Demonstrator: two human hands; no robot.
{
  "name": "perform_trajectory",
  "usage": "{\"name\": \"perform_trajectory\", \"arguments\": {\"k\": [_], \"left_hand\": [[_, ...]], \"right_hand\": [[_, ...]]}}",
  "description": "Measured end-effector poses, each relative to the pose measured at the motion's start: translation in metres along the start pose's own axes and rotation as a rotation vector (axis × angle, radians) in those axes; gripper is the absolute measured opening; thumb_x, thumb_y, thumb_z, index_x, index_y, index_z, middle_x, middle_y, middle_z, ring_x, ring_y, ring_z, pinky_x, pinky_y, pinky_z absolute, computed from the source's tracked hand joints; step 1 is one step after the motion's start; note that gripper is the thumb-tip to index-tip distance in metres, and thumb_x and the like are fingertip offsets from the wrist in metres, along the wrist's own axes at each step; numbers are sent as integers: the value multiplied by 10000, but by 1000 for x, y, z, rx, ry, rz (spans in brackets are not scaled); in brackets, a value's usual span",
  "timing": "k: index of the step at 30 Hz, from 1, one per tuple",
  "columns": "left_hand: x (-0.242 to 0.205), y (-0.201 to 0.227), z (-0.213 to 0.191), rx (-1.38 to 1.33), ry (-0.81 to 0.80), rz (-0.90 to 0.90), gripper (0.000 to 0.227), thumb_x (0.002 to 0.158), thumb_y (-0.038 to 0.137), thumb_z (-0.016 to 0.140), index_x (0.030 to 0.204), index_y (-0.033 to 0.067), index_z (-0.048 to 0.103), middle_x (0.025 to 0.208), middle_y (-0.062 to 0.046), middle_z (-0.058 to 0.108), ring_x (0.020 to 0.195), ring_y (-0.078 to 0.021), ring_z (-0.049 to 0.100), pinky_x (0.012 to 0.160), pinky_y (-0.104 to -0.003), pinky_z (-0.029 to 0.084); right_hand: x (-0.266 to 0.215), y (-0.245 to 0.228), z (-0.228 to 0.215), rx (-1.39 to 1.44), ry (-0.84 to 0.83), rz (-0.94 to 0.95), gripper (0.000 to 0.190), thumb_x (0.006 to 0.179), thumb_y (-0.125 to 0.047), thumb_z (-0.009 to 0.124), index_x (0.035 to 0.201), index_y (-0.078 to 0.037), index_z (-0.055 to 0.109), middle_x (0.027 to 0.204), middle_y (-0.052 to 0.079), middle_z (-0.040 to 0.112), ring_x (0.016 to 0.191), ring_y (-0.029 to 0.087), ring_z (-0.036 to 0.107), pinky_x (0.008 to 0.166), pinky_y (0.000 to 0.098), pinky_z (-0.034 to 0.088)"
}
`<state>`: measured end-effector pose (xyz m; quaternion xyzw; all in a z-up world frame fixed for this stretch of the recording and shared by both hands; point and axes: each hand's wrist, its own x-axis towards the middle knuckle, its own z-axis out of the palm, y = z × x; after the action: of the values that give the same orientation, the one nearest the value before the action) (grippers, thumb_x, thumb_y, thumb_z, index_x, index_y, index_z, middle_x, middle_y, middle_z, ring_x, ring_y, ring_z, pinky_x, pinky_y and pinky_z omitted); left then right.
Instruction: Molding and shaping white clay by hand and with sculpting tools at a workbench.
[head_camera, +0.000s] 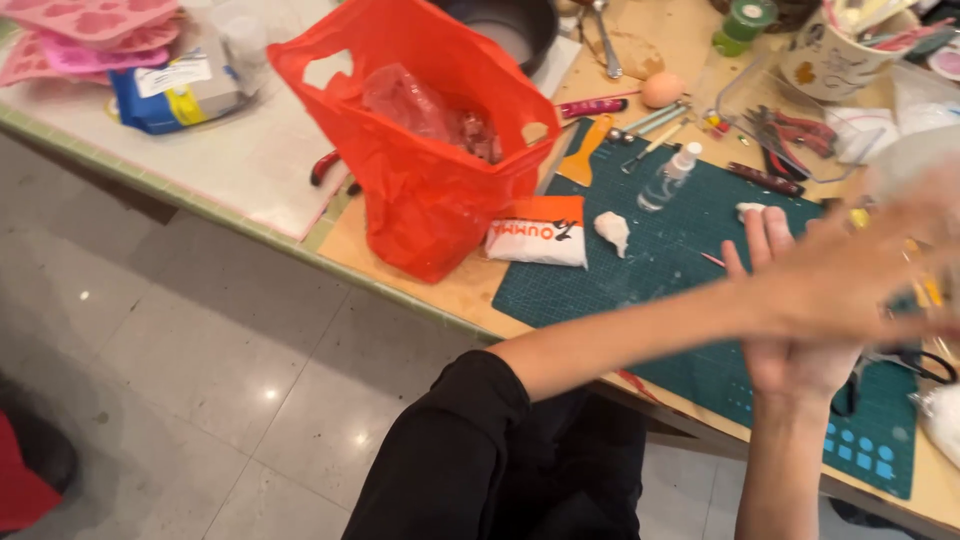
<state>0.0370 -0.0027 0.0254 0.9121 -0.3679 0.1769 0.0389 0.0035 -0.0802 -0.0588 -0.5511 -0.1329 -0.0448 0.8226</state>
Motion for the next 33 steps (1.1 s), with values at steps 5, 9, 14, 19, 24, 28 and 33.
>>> {"name": "perform_trajectory", "arguments": {"k": [5, 9, 14, 19, 24, 28, 33], "left_hand": [[-5, 18, 50, -268, 223, -35, 863, 870, 821, 249, 1578, 341, 129, 1680, -28, 60, 1594, -274, 85, 1303, -574, 42], [-12, 10, -18, 57, -123, 60, 963, 971, 927, 274, 1716, 336, 116, 1780, -69, 54, 1657, -344, 49, 1260, -675, -4], [-8, -2, 6, 146, -4, -130, 1040, 995, 950, 245, 1752, 250, 107, 1779, -148, 29, 1649, -389, 30, 1223, -661, -22], [-12, -5, 5, 136, -154, -17, 1144, 912, 996, 241, 1737, 223, 68, 1762, -199, -3, 1610, -439, 7, 1179, -707, -27], [28, -16, 88, -926, 588, -153, 988, 952, 903, 75, 1675, 231, 16, 1757, -129, -45, 1626, -365, -21, 1301, -678, -67], [3, 5, 93, -1080, 527, -143, 932, 1003, 857, 32, 1675, 212, -14, 1783, -152, -67, 1628, -384, -51, 1323, -695, -95], [16, 0, 38, -351, 312, -174, 969, 1006, 895, 115, 1712, 236, 33, 1766, -129, -10, 1646, -337, 9, 1298, -607, -21]], "right_hand": [[8, -34, 1, 490, -13, -163, 937, 964, -767, 269, 1680, -172, 165, 1746, 189, 167, 1577, 482, 205, 1209, 701, 249], [35, 67, -85, 263, -33, 33, 857, 968, -787, 272, 1647, -294, 97, 1812, 85, 174, 1685, 401, 231, 1228, 708, 298], [19, 5, -28, 57, -39, -130, 942, 982, -854, 281, 1708, -272, 137, 1822, 71, 161, 1708, 351, 185, 1358, 674, 198], [45, 46, -52, 978, -140, -48, 875, 918, -798, 140, 1679, -371, 80, 1802, 103, 153, 1676, 351, 189, 1325, 662, 184], [27, 9, 16, 63, 192, -226, 943, 1021, -802, 331, 1726, -219, 100, 1845, 84, 92, 1719, 341, 163, 1392, 612, 242], [39, -39, 27, 1233, 193, -236, 857, 980, -801, 198, 1678, -318, 78, 1762, 178, 71, 1574, 432, 139, 1234, 625, 175], [28, 28, -7, 129, 80, -160, 890, 998, -733, 361, 1690, -260, 64, 1807, 30, 108, 1685, 274, 178, 1358, 543, 167]]}}
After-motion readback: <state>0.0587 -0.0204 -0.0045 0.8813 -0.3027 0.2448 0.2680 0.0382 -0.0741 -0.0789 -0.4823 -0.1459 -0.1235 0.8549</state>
